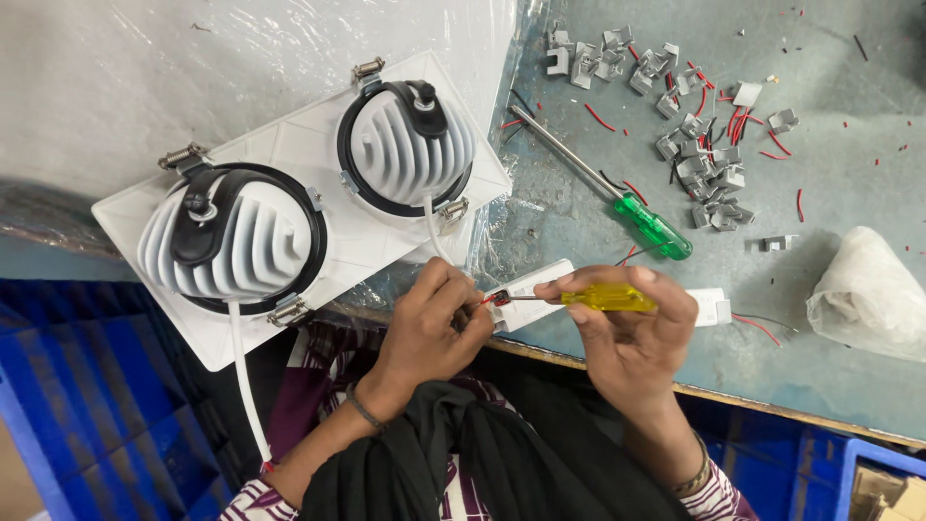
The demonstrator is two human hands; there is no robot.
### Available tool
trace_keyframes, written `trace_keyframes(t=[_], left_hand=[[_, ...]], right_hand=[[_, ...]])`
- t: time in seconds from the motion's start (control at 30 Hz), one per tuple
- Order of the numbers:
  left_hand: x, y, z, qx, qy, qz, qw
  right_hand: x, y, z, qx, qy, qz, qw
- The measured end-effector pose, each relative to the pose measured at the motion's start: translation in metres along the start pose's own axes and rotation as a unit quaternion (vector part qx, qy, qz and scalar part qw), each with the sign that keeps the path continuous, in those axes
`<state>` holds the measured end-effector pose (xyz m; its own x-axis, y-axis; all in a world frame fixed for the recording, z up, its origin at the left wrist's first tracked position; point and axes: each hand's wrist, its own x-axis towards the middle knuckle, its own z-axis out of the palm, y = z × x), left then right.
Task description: The person connects wires to LED light fixtures and power drivers using a screwdriver, then places the assembled units into a blue crate. The person repeats this process for multiple units on a workbench.
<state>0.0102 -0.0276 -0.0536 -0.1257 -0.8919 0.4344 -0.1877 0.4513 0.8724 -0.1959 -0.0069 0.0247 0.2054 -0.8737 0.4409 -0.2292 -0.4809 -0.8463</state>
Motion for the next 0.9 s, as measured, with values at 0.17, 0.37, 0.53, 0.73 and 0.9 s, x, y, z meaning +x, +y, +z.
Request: trace_keyframes(t=[0.17,0.37,0.53,0.73,0.9], left_hand=[[0.001,0.001,0.001,-0.003,-0.005,-0.014,1.0],[0.002,0.002,0.002,0.002,0.009,0.003,1.0],[0.004,0.003,0.002,-0.001,0.005,-0.003,1.0],[0.003,0.004,0.001,0.005,0.004,-0.004,1.0],[0.003,0.004,0.003,0.013,0.007,-0.002,1.0]], right_hand=[[0.004,0.002,-0.002,-0.013,-0.045,-0.008,0.999],[0.005,0.005,-0.005,-0.021,-0.07,-0.013,0.997],[0.008,0.005,-0.005,-0.036,-0.074,-0.016,0.996],[0.011,0.004,-0.004,-0.047,-0.083,-0.024,0.995],[0.013,0.004,-0.003,-0.091,-0.105,-0.058,0.989]])
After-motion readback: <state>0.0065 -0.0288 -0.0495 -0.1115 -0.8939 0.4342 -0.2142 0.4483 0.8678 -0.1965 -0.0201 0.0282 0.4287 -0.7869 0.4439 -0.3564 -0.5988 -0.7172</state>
